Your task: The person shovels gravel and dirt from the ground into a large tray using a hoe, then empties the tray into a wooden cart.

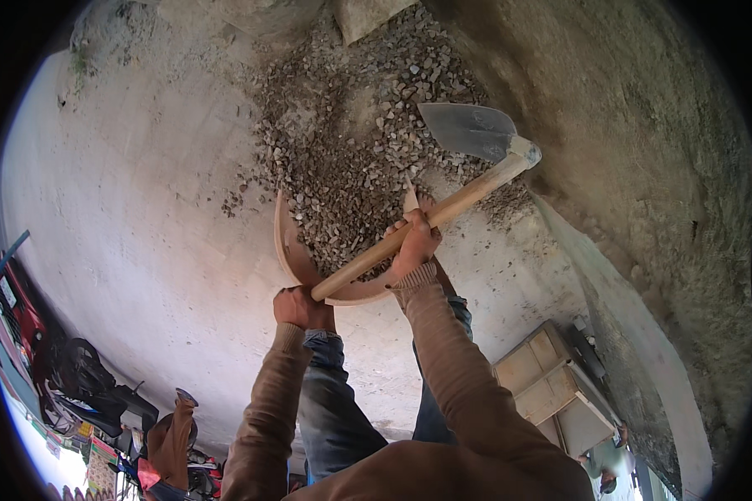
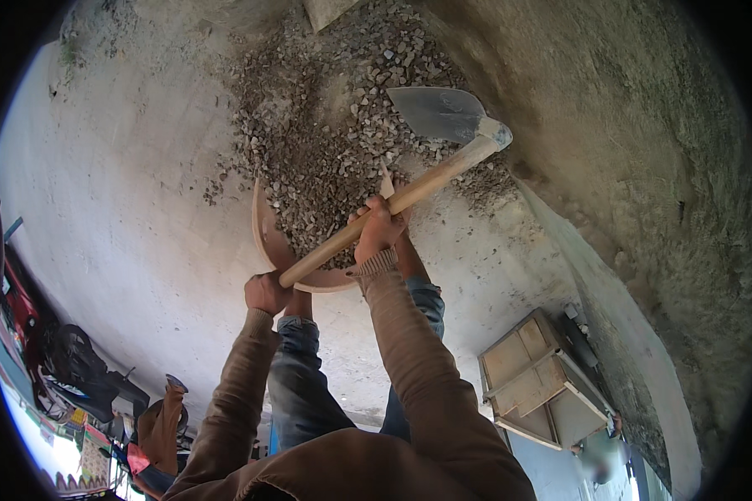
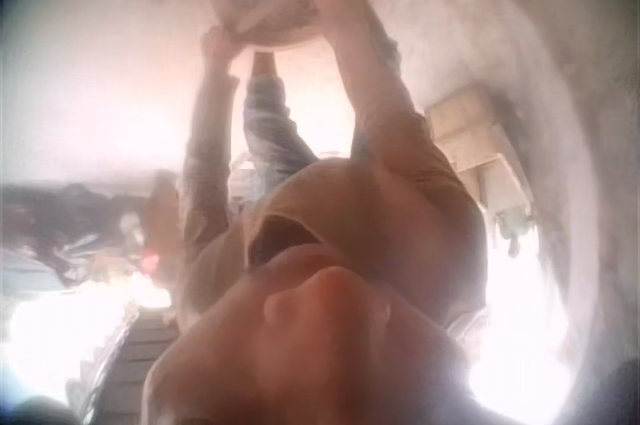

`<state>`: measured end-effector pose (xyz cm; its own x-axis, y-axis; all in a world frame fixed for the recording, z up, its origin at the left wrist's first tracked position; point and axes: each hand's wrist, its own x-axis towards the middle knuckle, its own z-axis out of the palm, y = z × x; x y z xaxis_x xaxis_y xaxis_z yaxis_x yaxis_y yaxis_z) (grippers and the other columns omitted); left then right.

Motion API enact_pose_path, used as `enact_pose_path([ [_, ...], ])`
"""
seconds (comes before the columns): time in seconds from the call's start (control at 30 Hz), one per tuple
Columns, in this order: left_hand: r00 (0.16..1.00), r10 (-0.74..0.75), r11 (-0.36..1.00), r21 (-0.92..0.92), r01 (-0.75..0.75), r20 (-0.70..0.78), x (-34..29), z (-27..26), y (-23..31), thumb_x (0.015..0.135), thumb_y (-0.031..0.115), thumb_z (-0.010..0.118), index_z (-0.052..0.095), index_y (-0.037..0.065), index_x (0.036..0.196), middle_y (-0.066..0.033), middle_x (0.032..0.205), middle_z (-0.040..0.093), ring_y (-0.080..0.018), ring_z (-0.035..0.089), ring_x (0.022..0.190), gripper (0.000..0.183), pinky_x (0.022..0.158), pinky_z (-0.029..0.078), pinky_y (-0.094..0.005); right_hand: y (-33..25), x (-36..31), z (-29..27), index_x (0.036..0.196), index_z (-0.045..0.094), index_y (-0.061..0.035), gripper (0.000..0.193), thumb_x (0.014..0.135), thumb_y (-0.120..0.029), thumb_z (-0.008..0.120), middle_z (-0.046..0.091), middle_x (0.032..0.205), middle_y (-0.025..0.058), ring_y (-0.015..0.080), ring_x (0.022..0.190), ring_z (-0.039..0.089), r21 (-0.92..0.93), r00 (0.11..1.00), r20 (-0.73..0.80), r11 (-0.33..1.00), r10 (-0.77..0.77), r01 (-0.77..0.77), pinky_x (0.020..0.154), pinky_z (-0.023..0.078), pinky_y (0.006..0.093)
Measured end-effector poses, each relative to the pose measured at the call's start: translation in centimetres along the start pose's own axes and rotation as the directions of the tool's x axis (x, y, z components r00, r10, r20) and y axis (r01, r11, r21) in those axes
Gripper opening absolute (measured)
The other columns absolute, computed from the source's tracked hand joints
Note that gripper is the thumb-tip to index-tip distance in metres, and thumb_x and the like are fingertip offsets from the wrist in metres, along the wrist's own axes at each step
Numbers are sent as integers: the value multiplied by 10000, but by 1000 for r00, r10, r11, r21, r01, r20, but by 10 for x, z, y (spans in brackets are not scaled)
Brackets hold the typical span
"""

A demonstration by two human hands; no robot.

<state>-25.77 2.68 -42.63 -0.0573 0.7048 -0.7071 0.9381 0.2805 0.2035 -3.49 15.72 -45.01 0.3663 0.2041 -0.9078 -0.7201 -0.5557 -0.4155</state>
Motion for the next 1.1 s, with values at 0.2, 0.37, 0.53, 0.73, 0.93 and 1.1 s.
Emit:
enact_pose_path([
  [0.2, 937, 249, 887, 331, -323, 245, 203, -96, 17, 747, 275, 661, 744, 125, 823, -177, 797, 706, -373, 696, 794, 188, 751, 565, -479, -21, 72, 15, 958, 518, -83, 166, 871, -212, 576, 588, 870, 89, 247, 723, 606, 293, 991, 91, 948, 102, -124, 612, 506, 382],
  [0.37, 847, 437, 673, 514, -532, 303, 218, -117, 157, 705, 263, 691, 739, 120, 809, -107, 834, 725, -277, 719, 829, 183, 751, 578, -403, -52, 116, -54, 973, 516, -86, 185, 874, -238, 551, 593, 867, 66, 241, 787, 608, 366, 969, -227, 930, 99, -9, 683, 512, 395],
  [0.53, 619, 643, 542, 303, -784, 450, 189, -99, 292, 787, 223, 674, 755, 147, 824, -56, 833, 728, -223, 719, 849, 116, 744, 564, -376, -90, 173, -184, 944, 537, -119, 138, 864, -231, 536, 609, 864, 34, 233, 808, 616, 516, 944, -321, 850, 75, 107, 752, 532, 412],
  [0.73, 422, 789, 359, 222, -907, 448, 141, -60, 413, 799, 250, 693, 740, 202, 740, -8, 722, 679, -141, 669, 737, 89, 766, 473, -392, -164, 201, -303, 882, 499, -78, 92, 897, -166, 476, 602, 908, 62, 261, 897, 630, 453, 934, -358, 877, 15, 159, 830, 512, 456],
  [0.93, 772, 614, 766, -358, -534, 162, 104, -2, 471, 863, 232, 595, 757, 152, 851, -30, 900, 661, -184, 621, 913, 181, 683, 508, -363, -204, 212, -363, 882, 494, -76, 89, 898, -162, 476, 599, 906, 64, 261, 890, 628, 330, 930, -366, 940, 42, 87, 827, 512, 455],
  [1.1, 755, 644, 623, -488, -612, -125, 75, -8, 495, 739, 178, 657, 711, 82, 742, -31, 826, 629, -194, 614, 858, 110, 611, 572, -349, -230, 233, -353, 882, 489, -75, 87, 898, -160, 476, 598, 904, 66, 261, 885, 627, 268, 949, -312, 962, 41, 47, 824, 512, 454],
])
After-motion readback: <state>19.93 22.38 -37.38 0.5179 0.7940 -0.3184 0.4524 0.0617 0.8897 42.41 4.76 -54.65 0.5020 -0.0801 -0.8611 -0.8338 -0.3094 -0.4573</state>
